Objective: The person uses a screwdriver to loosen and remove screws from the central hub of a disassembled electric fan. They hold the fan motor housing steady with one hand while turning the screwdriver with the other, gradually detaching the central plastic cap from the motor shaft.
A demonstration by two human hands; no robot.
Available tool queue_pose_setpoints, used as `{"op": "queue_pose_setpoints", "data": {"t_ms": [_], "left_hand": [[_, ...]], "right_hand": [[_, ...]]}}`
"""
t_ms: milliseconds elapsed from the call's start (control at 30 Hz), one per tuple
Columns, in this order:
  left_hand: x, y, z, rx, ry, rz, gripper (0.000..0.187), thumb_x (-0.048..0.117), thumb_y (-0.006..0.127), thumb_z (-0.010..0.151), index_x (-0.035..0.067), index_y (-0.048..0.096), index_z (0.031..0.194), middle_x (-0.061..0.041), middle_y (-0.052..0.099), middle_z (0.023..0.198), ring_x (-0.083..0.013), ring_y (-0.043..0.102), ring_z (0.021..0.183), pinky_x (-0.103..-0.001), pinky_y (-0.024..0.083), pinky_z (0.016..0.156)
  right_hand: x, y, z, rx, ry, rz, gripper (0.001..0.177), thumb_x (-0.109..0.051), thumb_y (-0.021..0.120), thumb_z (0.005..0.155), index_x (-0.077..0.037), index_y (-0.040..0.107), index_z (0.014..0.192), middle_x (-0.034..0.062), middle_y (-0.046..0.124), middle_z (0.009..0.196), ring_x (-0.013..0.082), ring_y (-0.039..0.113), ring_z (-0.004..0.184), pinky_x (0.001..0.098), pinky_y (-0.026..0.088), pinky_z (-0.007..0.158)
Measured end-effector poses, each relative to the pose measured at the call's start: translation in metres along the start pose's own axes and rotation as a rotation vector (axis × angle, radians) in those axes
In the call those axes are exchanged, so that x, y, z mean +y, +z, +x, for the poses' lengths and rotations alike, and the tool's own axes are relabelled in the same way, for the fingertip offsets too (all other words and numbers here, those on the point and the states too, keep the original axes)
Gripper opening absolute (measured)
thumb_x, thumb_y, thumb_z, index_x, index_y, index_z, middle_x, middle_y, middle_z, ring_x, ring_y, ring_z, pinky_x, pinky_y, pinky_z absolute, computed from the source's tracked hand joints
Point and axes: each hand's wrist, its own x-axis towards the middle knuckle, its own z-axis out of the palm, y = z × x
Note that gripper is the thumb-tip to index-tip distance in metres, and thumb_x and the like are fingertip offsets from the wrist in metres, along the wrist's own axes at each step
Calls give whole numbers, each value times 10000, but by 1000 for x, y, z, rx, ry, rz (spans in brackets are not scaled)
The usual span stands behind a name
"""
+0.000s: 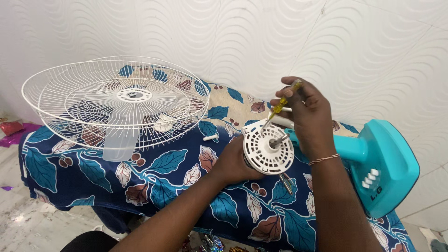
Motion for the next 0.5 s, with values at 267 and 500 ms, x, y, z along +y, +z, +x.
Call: {"op": "queue_pose_setpoints", "data": {"t_ms": [267,500], "left_hand": [[2,-2,0,-22,-153,-78,754,310,911,581,59,627,1232,-130,713,1132,-276,730,1068,-381,563,947],[-1,-1,-1,-4,-34,-52,737,303,924,611,51,635,1240,-142,719,1147,-301,722,1083,-400,560,961]], "right_hand": [[3,-3,-7,-15,5,19,374,-303,651,1000,-53,620,1276,61,702,1015,197,758,955,366,681,794],[6,-3,-8,-30,1,72,343,-281,650,1007,-44,621,1253,64,697,1020,205,754,971,378,687,810]]}}
